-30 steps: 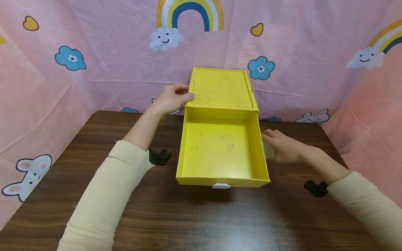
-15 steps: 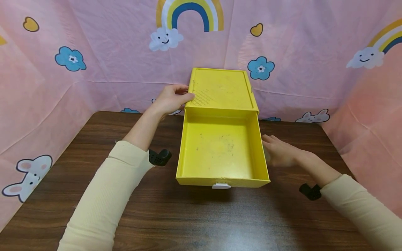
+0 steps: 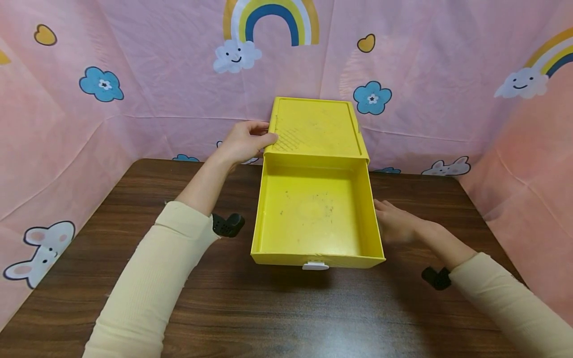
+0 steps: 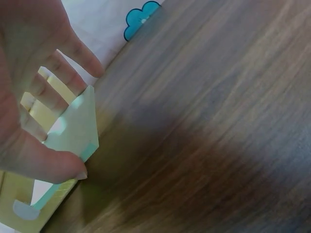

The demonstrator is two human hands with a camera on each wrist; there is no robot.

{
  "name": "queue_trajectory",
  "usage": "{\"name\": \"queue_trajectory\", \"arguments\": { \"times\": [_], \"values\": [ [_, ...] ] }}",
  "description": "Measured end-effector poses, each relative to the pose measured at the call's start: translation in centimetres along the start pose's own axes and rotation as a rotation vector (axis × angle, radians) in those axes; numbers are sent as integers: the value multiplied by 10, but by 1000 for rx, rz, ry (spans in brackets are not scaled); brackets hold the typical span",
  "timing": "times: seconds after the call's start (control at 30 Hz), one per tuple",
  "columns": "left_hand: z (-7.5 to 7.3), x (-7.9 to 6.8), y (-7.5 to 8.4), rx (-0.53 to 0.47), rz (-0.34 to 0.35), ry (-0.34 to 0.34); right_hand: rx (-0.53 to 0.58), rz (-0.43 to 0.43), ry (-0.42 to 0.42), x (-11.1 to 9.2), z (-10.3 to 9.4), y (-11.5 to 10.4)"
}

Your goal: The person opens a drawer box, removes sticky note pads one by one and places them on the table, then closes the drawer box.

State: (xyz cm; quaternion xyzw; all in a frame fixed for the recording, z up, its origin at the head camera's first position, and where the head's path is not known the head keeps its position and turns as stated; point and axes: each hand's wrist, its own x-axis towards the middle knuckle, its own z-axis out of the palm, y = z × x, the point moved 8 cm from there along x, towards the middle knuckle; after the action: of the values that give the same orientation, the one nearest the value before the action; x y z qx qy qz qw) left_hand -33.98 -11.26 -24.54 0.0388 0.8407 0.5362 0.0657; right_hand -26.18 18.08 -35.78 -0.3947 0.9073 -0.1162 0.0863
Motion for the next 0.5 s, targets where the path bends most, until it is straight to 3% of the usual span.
{"name": "queue_trajectory", "arguments": {
  "times": [0.27, 0.5],
  "values": [
    [1, 0, 0, 1, 2, -9, -9, 23, -69, 1, 16, 6],
    [1, 1, 0, 0, 6, -13, -4, -16, -77, 2, 21, 5]
  ]
}}
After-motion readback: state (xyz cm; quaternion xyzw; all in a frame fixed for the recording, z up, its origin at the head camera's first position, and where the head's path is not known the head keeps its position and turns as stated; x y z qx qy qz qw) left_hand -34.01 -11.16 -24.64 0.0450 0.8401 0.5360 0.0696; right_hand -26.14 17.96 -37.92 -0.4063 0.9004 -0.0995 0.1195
